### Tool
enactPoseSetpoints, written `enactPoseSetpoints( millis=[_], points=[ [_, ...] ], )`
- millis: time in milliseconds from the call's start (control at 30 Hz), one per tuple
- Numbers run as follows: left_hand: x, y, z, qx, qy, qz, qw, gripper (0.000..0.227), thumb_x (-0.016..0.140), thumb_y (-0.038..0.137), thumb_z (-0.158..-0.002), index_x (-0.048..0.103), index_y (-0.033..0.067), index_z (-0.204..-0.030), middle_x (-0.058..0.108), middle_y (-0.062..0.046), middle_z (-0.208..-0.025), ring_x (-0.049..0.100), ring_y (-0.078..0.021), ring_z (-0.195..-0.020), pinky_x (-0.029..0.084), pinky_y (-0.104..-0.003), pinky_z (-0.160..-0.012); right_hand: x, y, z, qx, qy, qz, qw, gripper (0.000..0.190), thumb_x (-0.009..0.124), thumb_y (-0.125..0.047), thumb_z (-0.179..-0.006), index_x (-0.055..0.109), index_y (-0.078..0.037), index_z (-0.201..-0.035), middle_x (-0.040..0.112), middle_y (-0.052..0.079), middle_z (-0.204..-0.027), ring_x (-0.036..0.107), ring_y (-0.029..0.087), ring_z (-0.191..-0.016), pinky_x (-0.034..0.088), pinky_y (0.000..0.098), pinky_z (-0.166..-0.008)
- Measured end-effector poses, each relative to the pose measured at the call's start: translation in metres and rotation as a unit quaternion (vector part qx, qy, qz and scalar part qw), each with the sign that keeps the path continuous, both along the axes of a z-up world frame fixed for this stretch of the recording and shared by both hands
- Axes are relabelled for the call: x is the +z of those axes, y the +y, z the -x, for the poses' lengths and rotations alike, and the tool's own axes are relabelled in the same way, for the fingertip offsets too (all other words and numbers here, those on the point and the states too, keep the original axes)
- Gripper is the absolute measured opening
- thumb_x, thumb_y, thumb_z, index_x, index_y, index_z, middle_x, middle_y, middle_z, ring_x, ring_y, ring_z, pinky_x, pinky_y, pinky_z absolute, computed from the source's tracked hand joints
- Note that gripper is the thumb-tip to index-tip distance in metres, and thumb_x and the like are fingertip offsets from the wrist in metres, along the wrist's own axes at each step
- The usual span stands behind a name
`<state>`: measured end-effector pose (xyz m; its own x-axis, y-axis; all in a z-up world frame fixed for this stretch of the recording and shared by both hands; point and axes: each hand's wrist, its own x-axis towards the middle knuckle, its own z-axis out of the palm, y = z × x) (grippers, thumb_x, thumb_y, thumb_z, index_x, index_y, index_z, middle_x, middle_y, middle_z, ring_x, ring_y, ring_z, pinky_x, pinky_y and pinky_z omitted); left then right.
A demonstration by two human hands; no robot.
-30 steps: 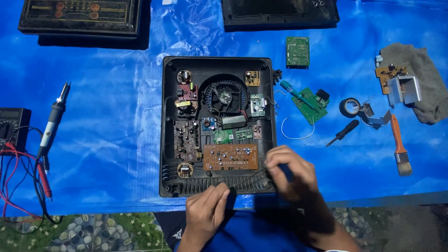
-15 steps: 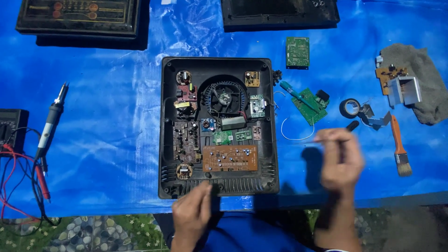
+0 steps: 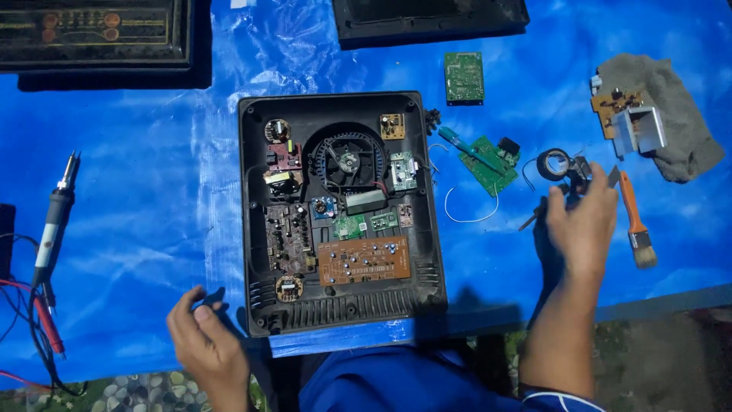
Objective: Placing and aligning multiple small circuit boards into the internal chassis of an induction cooker.
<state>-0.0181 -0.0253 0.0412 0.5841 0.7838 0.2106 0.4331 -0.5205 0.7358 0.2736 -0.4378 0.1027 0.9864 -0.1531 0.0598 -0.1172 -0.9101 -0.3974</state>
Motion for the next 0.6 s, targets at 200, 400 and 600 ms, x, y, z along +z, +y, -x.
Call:
enactPoseSetpoints(
  millis=[200,400,600],
  points=[
    [-0.014,-0.017,-0.010,-0.023,0.028,0.025,0.999,0.043,0.032,0.030,-0.116,0.067,0.0094,-0.132,0.070,-0.010,-0.121,0.063,-0.0320,-0.112,0.037,-0.044,-0.103,-0.010,0.019,-0.015,0.191,-0.040,-0.030,0.980,0.045,0.068,-0.022,-0.103,0.057,-0.004,-0.142,0.043,0.024,-0.130,0.051,0.046,-0.117,0.048,0.0626,-0.097],
    [-0.013,-0.011,-0.006,-0.043,0.053,0.034,0.997,0.038,0.038,0.024,-0.116,0.073,0.0098,-0.118,0.073,-0.005,-0.113,0.065,-0.0290,-0.112,0.038,-0.045,-0.101,-0.031,0.018,-0.038,0.229,-0.022,-0.004,0.973,0.043,0.068,-0.026,-0.102,0.063,-0.002,-0.137,0.060,0.020,-0.124,0.058,0.037,-0.106,0.048,0.0532,-0.090],
    [-0.034,-0.011,-0.005,-0.032,0.006,0.001,0.999,0.042,0.037,0.024,-0.117,0.075,0.0073,-0.107,0.074,-0.007,-0.109,0.066,-0.0263,-0.106,0.034,-0.039,-0.093,-0.042,0.010,-0.060,0.226,-0.021,-0.008,0.974,0.044,0.067,-0.025,-0.102,0.062,-0.003,-0.140,0.060,0.022,-0.129,0.061,0.040,-0.109,0.048,0.0583,-0.093]
  ],
)
